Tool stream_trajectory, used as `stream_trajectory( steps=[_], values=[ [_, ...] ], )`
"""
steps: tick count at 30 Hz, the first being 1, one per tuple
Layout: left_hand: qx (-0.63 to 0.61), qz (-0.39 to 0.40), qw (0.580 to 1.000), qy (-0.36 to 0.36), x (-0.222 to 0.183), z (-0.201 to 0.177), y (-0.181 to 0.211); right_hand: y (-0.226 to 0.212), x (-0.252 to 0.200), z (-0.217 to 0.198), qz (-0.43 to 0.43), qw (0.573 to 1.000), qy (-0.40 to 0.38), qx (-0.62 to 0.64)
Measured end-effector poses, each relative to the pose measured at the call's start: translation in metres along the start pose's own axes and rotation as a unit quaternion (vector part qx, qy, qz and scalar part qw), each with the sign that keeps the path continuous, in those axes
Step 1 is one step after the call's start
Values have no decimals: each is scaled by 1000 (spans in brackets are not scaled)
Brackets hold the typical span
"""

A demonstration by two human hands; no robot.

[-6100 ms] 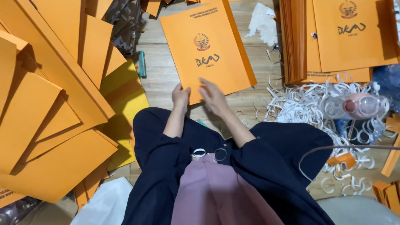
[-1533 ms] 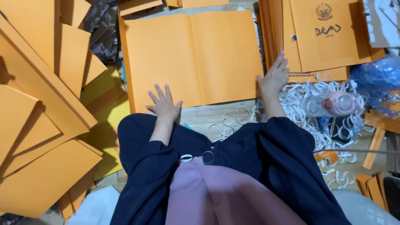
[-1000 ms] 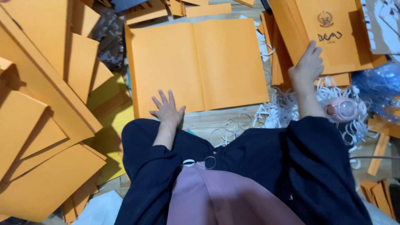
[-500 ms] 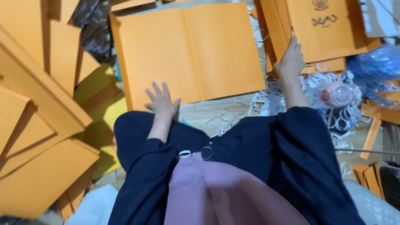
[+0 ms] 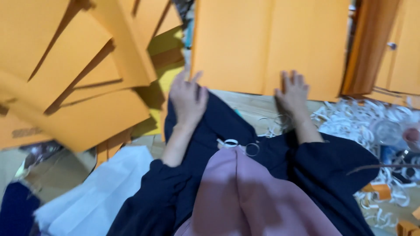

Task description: The person sits on the floor and assembles orange paper folders by inserting a small white strip into a slot, folding the flaps, and pressing the creases. They repeat this process for multiple folders, occasionally picking up a yellow folder to check fit.

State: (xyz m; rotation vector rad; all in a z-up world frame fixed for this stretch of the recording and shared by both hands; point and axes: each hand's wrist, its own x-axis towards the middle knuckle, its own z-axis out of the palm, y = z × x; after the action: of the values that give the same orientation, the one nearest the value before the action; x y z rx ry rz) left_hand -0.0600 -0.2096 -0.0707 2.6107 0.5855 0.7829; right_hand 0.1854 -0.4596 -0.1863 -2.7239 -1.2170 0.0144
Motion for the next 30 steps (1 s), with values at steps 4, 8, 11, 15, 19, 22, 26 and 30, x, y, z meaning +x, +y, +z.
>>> stream_trajectory(
  steps=[4,8,11,15,19,22,26,30],
  values=[
    [85,-110,988,62,-75,-25,-93,26,6,9,79,995,-54,-14],
    [74,-158,984,-22,-109,-4,-134,-15,8,-14,59,997,37,-37],
    [72,-182,978,-70,-95,66,-171,-51,7,-7,-48,989,142,-15],
    [-115,-225,967,-27,-62,59,-160,-75,-15,14,-48,990,129,-10],
    [-364,-265,893,20,0,41,-144,-71,-14,5,27,999,-2,25],
    [-523,-305,794,51,25,4,-136,-72,-15,3,45,997,-58,34],
    [-691,-358,620,100,29,-53,-134,-73,-14,12,45,998,-31,30],
    [-786,-374,471,144,-11,-64,-145,-71,-16,16,39,998,-21,34]
  ],
)
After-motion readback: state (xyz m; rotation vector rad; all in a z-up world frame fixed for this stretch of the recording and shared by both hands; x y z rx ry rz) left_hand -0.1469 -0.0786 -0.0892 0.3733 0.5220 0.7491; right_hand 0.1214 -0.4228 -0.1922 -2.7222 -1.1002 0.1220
